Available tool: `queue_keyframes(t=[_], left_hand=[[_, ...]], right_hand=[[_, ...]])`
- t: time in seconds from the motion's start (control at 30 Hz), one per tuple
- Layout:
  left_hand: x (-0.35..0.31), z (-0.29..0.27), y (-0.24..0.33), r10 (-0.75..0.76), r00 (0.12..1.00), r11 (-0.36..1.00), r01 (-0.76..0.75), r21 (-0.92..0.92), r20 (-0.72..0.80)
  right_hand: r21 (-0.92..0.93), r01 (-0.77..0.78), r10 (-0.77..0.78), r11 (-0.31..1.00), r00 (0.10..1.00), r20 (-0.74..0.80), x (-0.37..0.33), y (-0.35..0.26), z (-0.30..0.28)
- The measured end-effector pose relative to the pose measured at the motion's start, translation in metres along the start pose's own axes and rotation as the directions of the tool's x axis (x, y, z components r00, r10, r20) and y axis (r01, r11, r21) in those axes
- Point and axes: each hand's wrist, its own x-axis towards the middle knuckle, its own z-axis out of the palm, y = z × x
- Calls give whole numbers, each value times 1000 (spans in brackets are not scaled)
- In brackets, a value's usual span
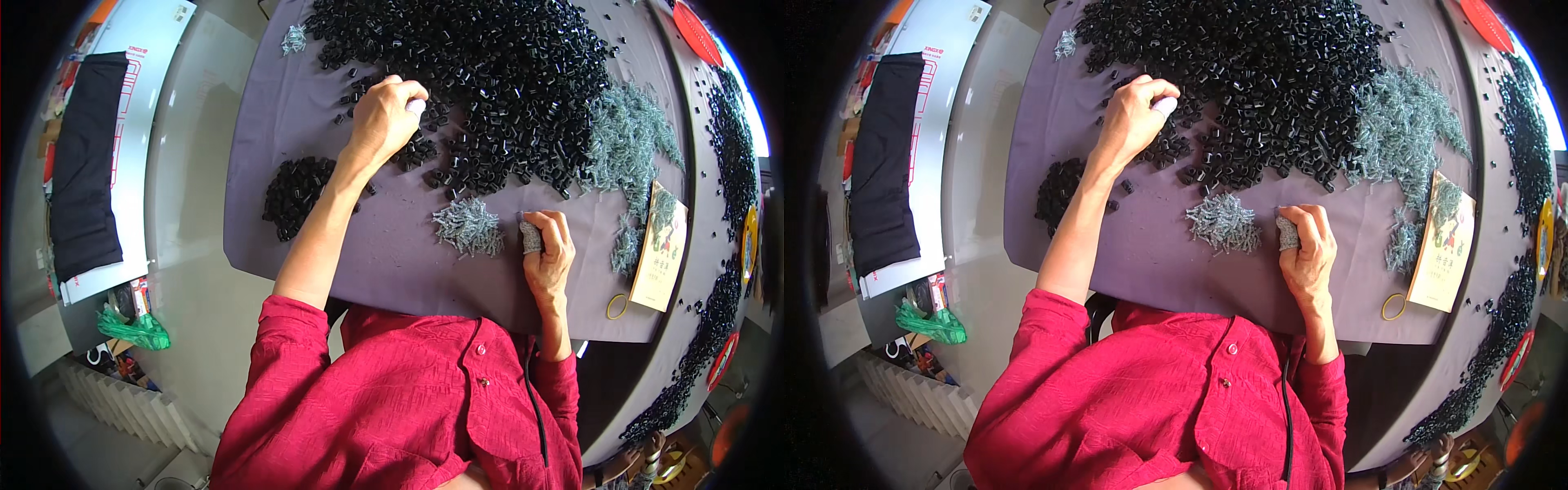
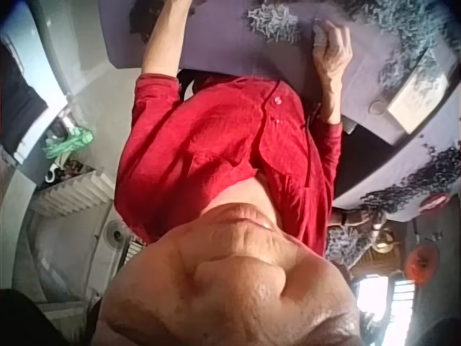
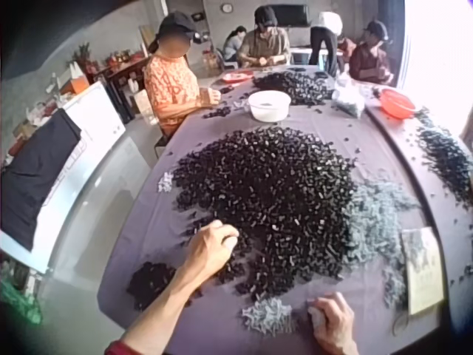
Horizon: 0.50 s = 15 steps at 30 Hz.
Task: Sorting and grouping small black plastic components on a table.
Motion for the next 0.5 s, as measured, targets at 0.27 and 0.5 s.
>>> queue_keyframes(t=[0.27, 0.5], left_hand=[[13, 42, 33, 44, 999, 994, -47, 96, 31], [5, 69, 94, 170, 979, 973, -185, -140, -109]], right_hand=[[-1, -2, 2, 1000, 1000, -3, 1, -1, 0], [-6, -30, 30, 1000, 1000, -5, 1, -6, 0]])
